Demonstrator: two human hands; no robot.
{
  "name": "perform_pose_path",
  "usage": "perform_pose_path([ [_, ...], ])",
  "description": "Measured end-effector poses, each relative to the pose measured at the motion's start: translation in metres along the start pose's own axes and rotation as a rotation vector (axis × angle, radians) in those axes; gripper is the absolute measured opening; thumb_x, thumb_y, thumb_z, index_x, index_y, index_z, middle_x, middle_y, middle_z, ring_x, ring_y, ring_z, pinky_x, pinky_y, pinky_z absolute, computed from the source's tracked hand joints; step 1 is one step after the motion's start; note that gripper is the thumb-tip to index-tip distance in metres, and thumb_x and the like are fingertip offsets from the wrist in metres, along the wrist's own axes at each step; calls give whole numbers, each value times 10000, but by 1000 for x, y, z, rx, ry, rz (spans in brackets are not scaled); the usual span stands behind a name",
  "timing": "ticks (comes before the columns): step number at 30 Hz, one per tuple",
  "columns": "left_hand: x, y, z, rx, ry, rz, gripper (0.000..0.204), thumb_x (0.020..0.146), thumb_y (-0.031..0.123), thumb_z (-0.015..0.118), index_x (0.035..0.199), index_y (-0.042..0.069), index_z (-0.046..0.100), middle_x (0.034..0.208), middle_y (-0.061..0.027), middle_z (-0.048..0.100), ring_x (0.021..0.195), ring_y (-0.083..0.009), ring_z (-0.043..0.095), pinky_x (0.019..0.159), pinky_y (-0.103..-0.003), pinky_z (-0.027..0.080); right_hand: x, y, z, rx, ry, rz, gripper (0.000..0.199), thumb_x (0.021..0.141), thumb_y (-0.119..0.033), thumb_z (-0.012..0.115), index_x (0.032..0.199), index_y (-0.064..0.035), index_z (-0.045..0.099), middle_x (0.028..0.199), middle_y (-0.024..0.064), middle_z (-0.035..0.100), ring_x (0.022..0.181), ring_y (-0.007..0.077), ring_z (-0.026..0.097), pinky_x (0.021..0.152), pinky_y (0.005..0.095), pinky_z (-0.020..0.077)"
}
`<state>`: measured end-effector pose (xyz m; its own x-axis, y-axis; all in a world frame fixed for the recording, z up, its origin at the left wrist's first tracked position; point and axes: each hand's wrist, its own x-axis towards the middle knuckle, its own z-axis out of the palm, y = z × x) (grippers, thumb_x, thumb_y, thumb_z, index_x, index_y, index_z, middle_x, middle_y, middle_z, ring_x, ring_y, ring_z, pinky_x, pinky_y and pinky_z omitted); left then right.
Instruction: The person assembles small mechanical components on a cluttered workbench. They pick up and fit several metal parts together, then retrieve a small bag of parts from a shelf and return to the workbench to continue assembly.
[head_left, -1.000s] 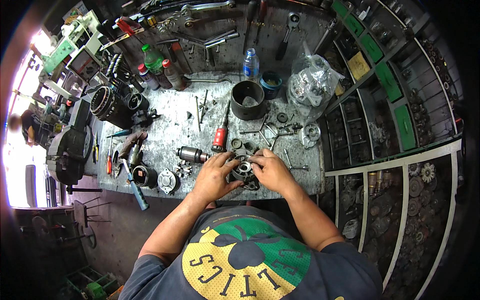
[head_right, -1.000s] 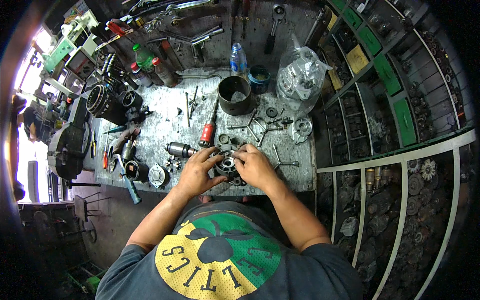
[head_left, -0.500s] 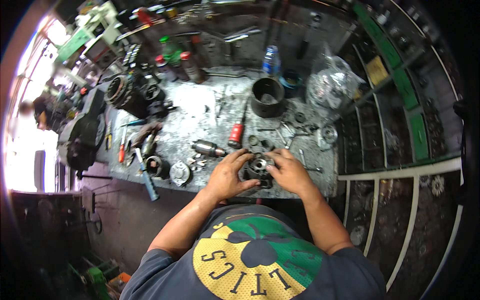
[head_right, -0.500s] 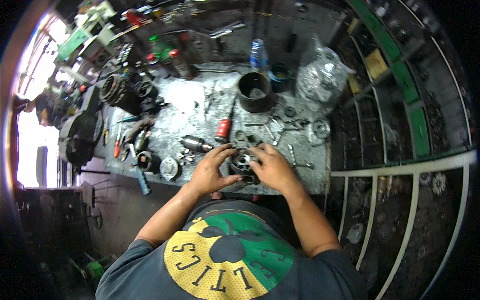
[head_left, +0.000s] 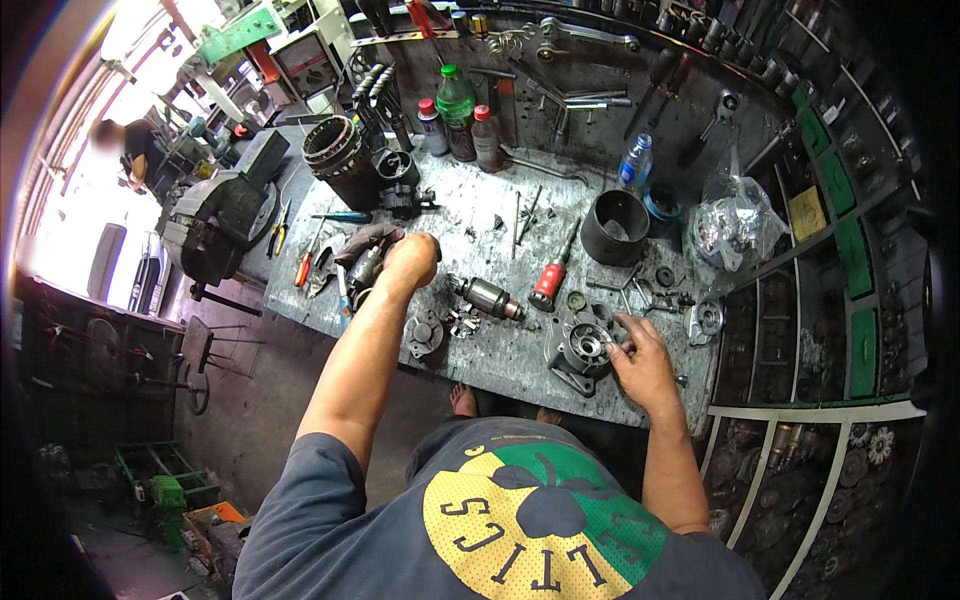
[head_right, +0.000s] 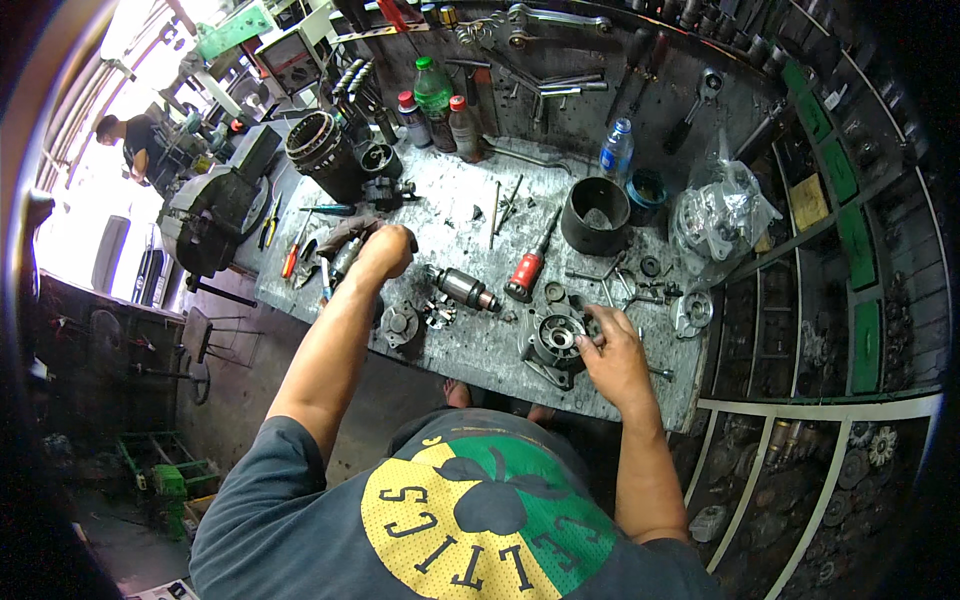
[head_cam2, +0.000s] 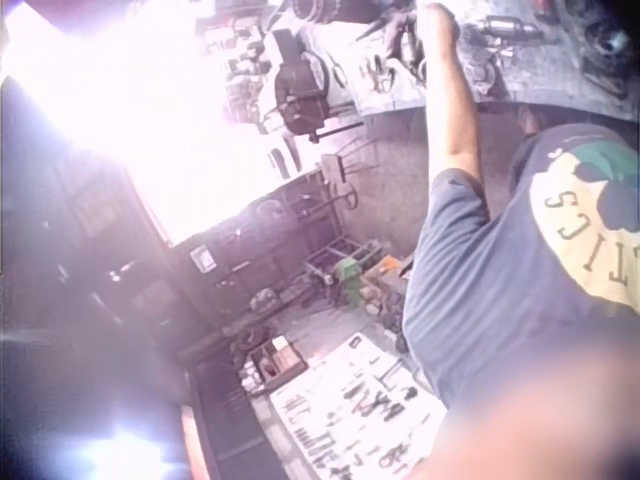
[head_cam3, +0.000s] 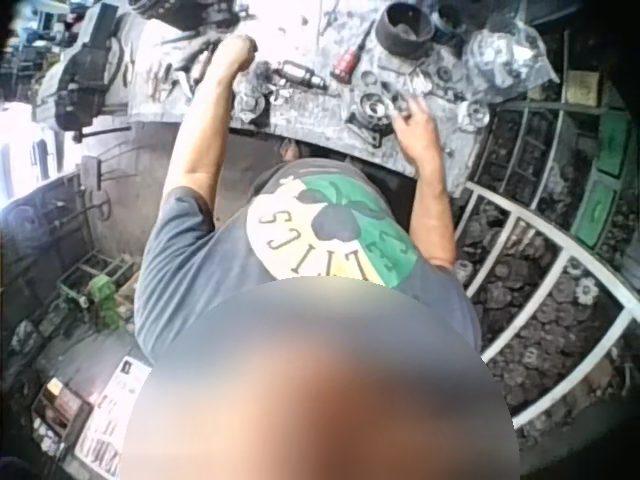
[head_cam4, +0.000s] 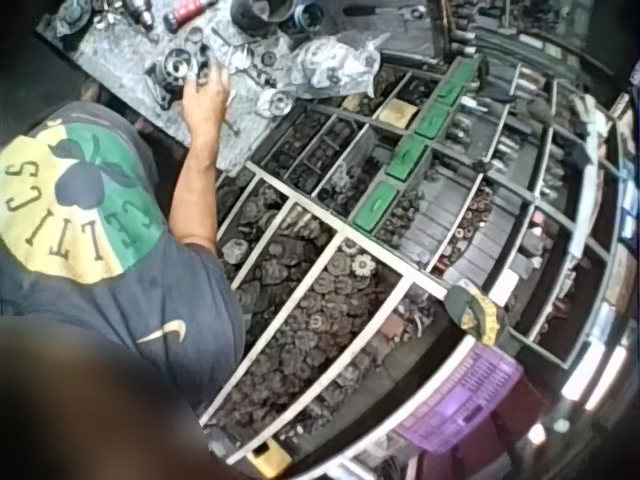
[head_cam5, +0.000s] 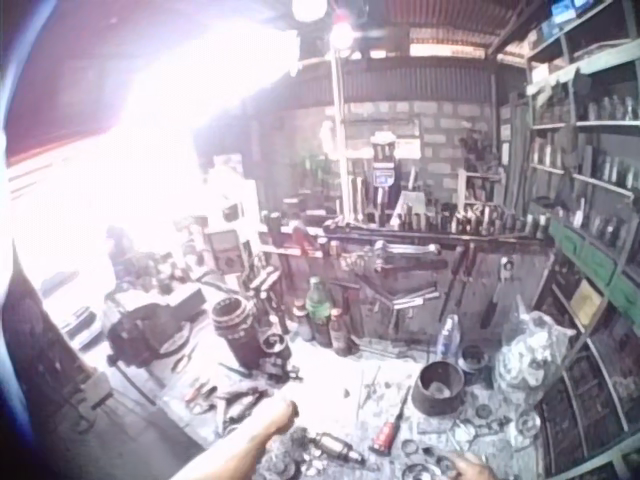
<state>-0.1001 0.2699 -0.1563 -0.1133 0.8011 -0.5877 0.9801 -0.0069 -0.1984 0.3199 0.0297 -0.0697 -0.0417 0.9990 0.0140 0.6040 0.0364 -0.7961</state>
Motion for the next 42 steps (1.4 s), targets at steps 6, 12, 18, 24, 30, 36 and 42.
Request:
perform_pose_path([
  [6, 23, -39, 3, 97, 69, 95, 274, 850, 98, 824, 1116, 68, 883, 1231, -200, 835, 1192, -331, 812, 988, -462, 670, -13, -7, -3, -12, 35, 48, 532, 963, -48, 817, 1477, -40, 681, 1403, 143, 694, 932, 221, 698, 883, 366, 606],
  [12, 16, -34, 34, 226, 106, 230, 225, 846, 74, 825, 1063, 51, 880, 1195, -233, 832, 1161, -371, 814, 985, -473, 664, -34, 10, -8, -9, 88, 99, 551, 956, -45, 820, 1489, -40, 678, 1429, 149, 695, 948, 241, 712, 887, 361, 607],
  [18, 20, -28, 49, 145, 175, 121, 298, 866, 92, 802, 1147, 3, 845, 1239, -273, 816, 1206, -399, 800, 1030, -481, 647, -36, 12, -11, 5, 73, 106, 541, 973, -73, 813, 1491, -19, 665, 1371, 164, 697, 929, 253, 729, 857, 374, 611],
  [24, -9, -19, 19, 52, 256, 162, 281, 874, 90, 773, 1115, -39, 837, 1200, -262, 828, 1122, -408, 817, 949, -482, 668, -33, 6, -14, 63, 136, -36, 510, 969, -62, 820, 1460, -23, 686, 1356, 160, 709, 913, 244, 737, 845, 371, 616],
  [30, -144, 55, -16, -1208, 52, 691, 182, 1017, 78, 828, 1170, -21, 822, 1021, -89, 848, 888, -141, 765, 834, -330, 637, -21, -18, -15, 224, 224, -120, 365, 988, -21, 778, 1351, 2, 745, 1215, 137, 772, 938, 209, 756, 811, 334, 617],
  [36, -239, 147, 3, -1315, 87, 954, 389, 1043, 43, 801, 1413, 1, 688, 1004, -76, 825, 933, -102, 753, 834, -287, 608, -12, -45, 1, 221, 57, -311, 327, 966, -42, 817, 1288, -13, 772, 1176, 158, 778, 1034, 317, 778, 906, 410, 618],
  [42, -243, 145, 19, -1480, -164, 860, 404, 1001, 76, 871, 1297, 47, 597, 947, -40, 785, 878, -89, 729, 766, -282, 598, -25, -40, 4, 220, -109, -162, 232, 946, -3, 790, 1178, -18, 797, 1108, 162, 787, 1001, 353, 781, 864, 424, 618],
])
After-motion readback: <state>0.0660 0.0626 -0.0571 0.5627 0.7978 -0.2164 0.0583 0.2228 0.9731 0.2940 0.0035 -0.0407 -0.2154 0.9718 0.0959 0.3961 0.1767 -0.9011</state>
